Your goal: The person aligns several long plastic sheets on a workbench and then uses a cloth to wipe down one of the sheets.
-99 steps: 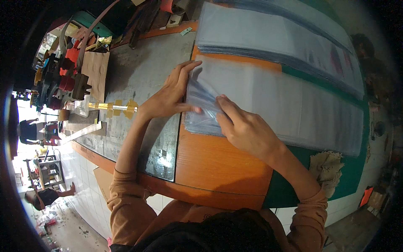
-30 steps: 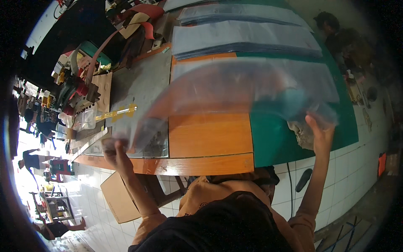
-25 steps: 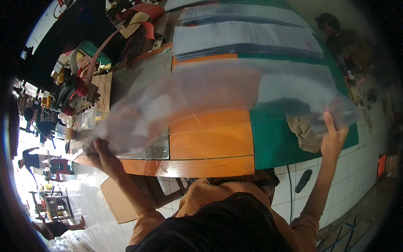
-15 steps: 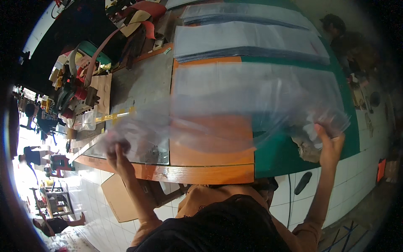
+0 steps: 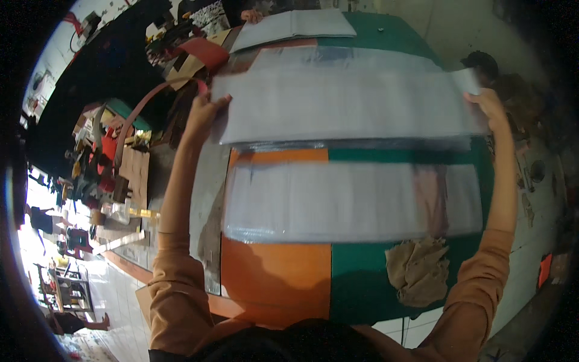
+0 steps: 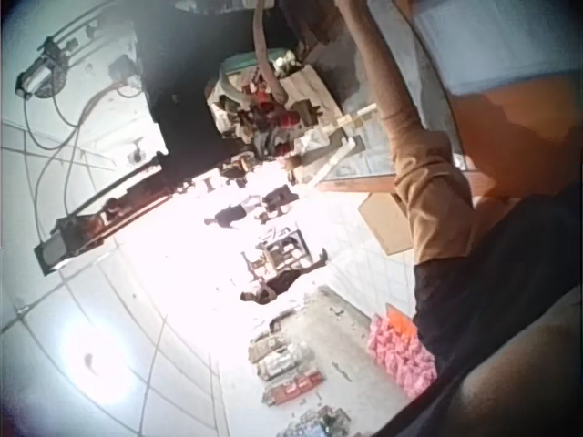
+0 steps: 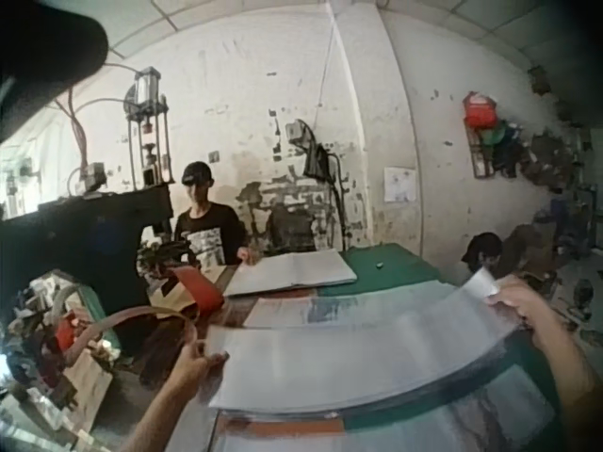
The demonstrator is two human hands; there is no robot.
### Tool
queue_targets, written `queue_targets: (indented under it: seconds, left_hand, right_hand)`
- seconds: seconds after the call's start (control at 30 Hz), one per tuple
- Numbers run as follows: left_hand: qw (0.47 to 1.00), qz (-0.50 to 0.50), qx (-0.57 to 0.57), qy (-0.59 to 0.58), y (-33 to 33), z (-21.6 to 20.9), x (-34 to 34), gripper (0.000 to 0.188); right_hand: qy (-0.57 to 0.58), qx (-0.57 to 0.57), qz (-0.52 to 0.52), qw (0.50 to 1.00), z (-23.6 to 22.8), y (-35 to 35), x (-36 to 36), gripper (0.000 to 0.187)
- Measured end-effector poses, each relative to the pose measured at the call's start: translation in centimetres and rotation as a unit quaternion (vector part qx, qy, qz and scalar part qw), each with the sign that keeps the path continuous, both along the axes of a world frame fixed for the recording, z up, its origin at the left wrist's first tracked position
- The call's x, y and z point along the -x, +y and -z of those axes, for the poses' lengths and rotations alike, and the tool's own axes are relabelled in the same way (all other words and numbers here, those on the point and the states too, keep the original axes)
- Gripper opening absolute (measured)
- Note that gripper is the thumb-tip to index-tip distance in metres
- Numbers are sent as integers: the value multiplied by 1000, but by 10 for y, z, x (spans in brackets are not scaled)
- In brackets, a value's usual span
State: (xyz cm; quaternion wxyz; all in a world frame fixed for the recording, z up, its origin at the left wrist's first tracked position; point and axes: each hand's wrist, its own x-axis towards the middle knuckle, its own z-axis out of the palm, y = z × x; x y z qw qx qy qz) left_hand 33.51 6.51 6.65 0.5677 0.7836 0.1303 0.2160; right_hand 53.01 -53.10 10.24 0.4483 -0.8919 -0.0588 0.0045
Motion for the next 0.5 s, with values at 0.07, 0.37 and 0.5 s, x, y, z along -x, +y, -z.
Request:
queue_targets:
  seconds: [0.07, 0.37, 0.5]
  left_hand:
    - [998, -26, -36, 54, -24, 4, -3, 47]
    - [983, -53, -173, 13, 3, 36, -11, 49]
    - [996, 50, -47, 52, 17, 48, 4, 49]
  right_hand:
    - [-18, 17, 13, 1000, 26, 6, -16, 25]
    - [55, -25, 67, 996, 63, -17, -25, 38]
    - [139, 24, 132, 981, 55, 11, -12, 53]
